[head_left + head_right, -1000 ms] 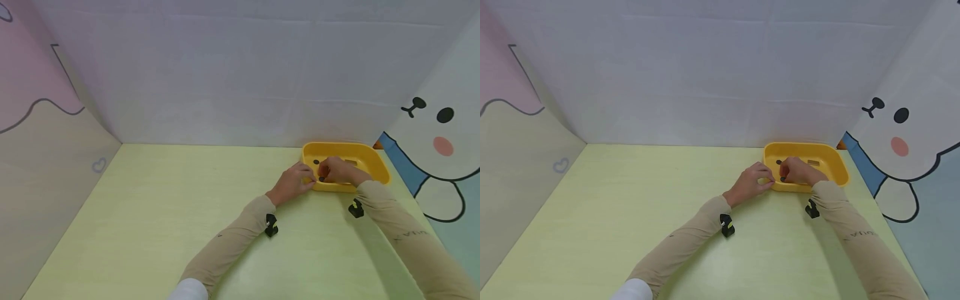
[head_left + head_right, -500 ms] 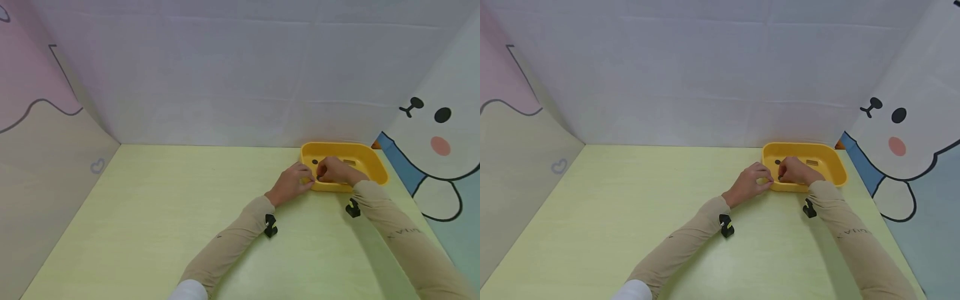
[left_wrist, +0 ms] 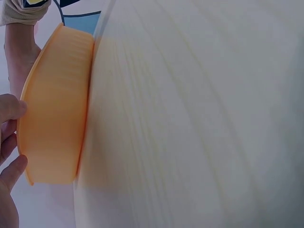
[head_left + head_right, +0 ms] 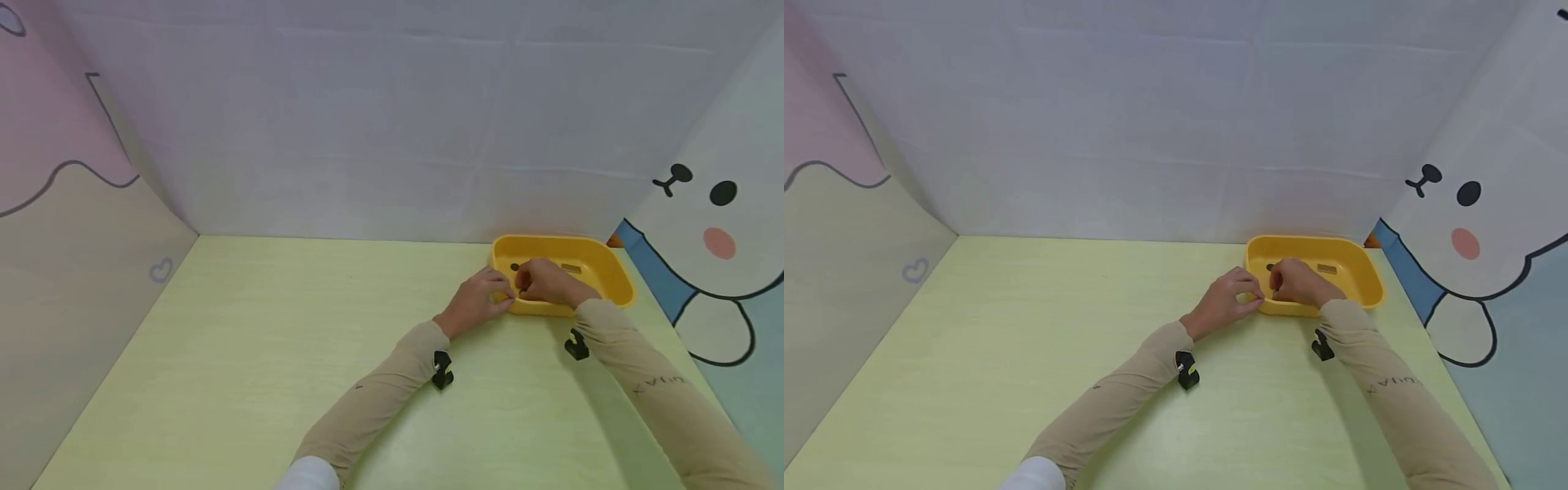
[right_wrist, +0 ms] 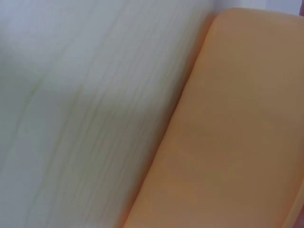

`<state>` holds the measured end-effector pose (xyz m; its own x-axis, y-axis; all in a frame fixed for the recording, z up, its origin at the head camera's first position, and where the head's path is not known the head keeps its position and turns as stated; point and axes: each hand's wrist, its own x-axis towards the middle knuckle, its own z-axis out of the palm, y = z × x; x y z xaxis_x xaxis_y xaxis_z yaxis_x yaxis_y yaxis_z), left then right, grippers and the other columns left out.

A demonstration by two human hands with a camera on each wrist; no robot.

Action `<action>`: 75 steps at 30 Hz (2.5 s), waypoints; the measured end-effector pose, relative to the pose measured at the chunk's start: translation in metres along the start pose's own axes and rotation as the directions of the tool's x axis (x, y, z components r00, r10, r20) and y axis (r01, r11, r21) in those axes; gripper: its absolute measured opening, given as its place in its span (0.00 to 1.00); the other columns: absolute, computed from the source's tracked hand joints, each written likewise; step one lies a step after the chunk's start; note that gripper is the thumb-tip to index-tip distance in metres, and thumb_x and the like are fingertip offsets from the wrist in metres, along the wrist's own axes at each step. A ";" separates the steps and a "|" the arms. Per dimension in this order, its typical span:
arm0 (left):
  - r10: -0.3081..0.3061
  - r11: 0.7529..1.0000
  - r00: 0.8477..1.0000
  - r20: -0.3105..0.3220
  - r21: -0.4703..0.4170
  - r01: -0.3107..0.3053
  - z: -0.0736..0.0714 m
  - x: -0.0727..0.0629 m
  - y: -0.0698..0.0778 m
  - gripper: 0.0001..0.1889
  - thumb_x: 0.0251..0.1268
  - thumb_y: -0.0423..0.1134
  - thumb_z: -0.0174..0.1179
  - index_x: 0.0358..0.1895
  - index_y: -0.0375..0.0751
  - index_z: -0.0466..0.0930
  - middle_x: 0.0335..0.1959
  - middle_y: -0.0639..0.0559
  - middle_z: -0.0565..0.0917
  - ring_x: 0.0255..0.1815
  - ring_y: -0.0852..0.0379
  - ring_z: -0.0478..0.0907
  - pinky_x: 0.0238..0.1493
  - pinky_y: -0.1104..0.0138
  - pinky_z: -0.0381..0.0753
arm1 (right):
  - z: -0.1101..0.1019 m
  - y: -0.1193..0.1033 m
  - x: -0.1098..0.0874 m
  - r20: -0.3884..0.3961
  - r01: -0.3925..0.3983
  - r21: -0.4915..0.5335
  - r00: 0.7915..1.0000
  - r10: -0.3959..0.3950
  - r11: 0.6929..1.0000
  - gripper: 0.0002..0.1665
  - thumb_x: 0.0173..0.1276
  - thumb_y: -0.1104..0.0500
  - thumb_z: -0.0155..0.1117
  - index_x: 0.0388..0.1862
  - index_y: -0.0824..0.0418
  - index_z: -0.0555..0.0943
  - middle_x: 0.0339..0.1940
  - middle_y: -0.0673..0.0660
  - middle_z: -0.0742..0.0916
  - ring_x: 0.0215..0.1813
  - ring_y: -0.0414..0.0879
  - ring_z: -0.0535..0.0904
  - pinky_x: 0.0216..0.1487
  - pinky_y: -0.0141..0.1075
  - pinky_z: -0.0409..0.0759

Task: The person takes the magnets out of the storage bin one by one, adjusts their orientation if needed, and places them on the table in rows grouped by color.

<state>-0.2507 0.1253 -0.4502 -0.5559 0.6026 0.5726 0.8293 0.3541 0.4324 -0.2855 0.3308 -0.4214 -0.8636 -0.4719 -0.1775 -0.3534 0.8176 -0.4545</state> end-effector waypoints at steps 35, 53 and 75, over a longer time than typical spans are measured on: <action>0.024 1.000 1.000 -0.005 -0.016 -0.024 0.000 0.000 -0.003 0.02 0.59 0.37 0.65 0.33 0.44 0.85 0.36 0.55 0.81 0.43 0.60 0.73 0.47 0.78 0.69 | 0.005 0.003 0.007 -0.072 0.107 -0.074 0.991 -0.113 0.991 0.04 0.49 0.71 0.66 0.25 0.64 0.82 0.21 0.52 0.80 0.23 0.43 0.71 0.27 0.37 0.73; 0.009 1.000 1.000 -0.015 0.018 -0.009 -0.003 0.000 0.001 0.02 0.58 0.37 0.66 0.33 0.46 0.86 0.37 0.55 0.81 0.44 0.61 0.74 0.47 0.79 0.70 | -0.011 0.001 -0.034 -0.316 0.071 0.060 0.948 -0.048 0.996 0.08 0.52 0.69 0.70 0.34 0.69 0.83 0.26 0.55 0.83 0.28 0.46 0.75 0.30 0.33 0.76; 0.018 0.997 0.999 -0.037 0.077 -0.015 0.007 -0.002 0.000 0.02 0.59 0.39 0.65 0.32 0.46 0.83 0.38 0.55 0.81 0.45 0.60 0.74 0.44 0.79 0.72 | -0.010 -0.012 -0.093 -0.458 0.142 -0.005 0.879 -0.128 0.990 0.10 0.48 0.73 0.70 0.30 0.62 0.82 0.27 0.51 0.82 0.27 0.41 0.75 0.29 0.34 0.80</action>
<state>-0.2494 0.1287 -0.4563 -0.5424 0.5822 0.6057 0.8397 0.3985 0.3689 -0.2051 0.3682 -0.3910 -0.8790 -0.3688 0.3024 -0.4741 0.7442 -0.4706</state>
